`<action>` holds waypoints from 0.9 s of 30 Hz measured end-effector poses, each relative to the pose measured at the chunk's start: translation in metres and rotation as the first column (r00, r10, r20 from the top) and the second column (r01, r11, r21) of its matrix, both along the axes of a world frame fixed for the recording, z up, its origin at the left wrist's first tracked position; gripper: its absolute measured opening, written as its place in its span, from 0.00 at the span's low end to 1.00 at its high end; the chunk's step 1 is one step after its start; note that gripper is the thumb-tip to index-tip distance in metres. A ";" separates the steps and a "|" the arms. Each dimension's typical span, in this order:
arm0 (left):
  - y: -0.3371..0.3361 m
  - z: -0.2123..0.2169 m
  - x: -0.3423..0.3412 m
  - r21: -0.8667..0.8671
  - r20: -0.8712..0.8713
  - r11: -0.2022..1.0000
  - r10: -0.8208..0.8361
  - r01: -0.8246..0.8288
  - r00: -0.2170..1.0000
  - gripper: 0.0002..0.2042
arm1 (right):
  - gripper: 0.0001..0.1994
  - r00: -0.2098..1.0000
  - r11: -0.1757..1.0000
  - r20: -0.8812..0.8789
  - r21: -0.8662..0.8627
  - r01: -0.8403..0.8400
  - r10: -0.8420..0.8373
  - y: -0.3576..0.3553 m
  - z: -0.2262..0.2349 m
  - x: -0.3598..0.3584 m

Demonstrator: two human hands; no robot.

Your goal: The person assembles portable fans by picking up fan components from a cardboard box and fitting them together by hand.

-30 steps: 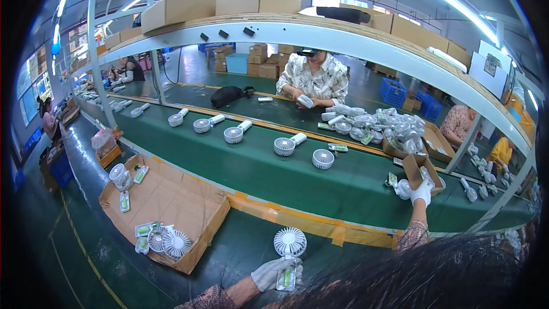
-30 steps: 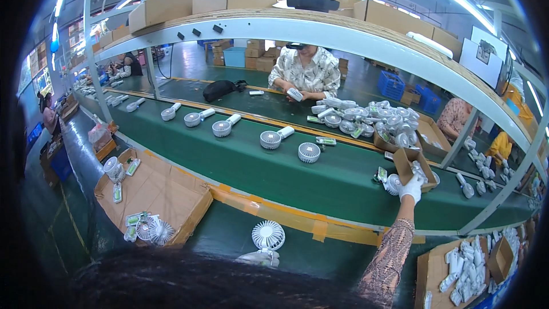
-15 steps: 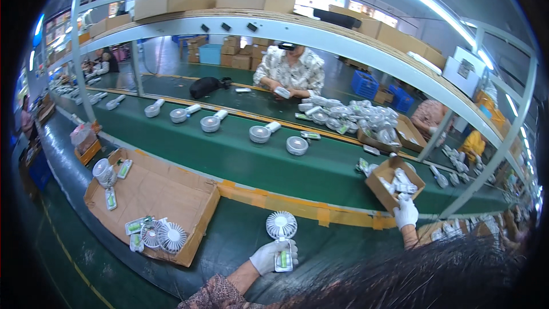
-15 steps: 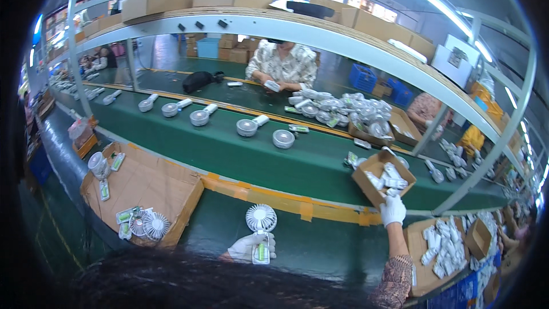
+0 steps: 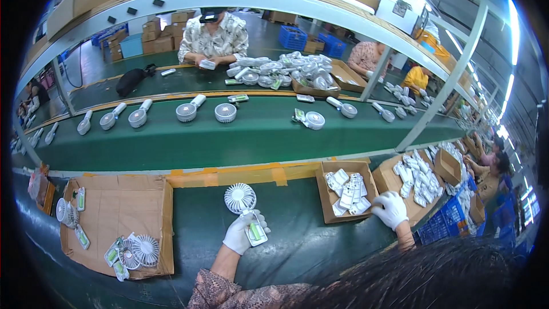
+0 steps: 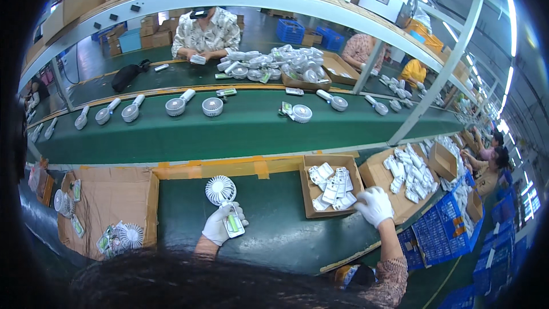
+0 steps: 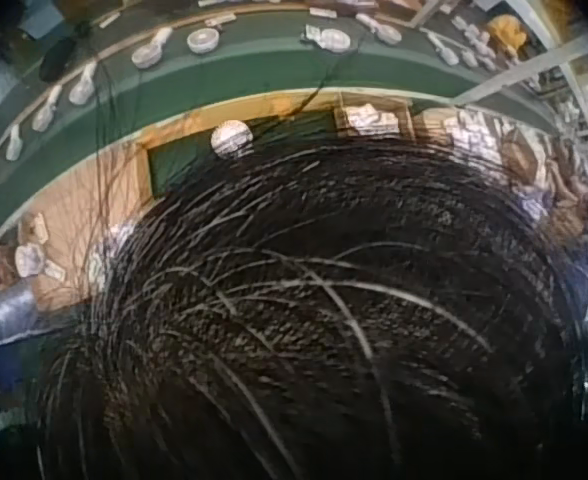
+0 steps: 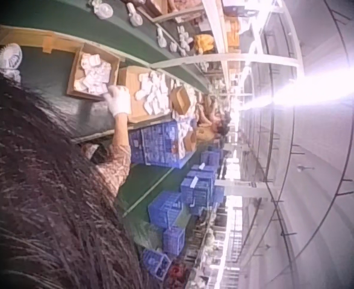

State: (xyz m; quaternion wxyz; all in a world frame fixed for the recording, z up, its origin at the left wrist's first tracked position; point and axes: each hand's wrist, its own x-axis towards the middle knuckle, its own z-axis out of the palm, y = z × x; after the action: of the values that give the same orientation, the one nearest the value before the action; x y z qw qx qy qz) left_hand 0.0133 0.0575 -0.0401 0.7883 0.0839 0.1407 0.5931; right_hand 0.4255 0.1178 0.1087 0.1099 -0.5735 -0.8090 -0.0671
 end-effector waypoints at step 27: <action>-0.007 0.002 -0.004 -0.048 0.011 0.999 0.008 -0.007 1.000 0.10 | 0.15 0.913 0.907 -0.261 -0.368 0.205 -0.313 0.129 -0.032 -0.057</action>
State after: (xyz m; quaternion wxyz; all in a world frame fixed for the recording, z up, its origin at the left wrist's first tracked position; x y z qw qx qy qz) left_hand 0.0092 0.0506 -0.0379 0.7887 0.0610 0.1510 0.5929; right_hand 0.3685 0.2464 0.0764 0.1285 -0.6905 -0.6962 0.1484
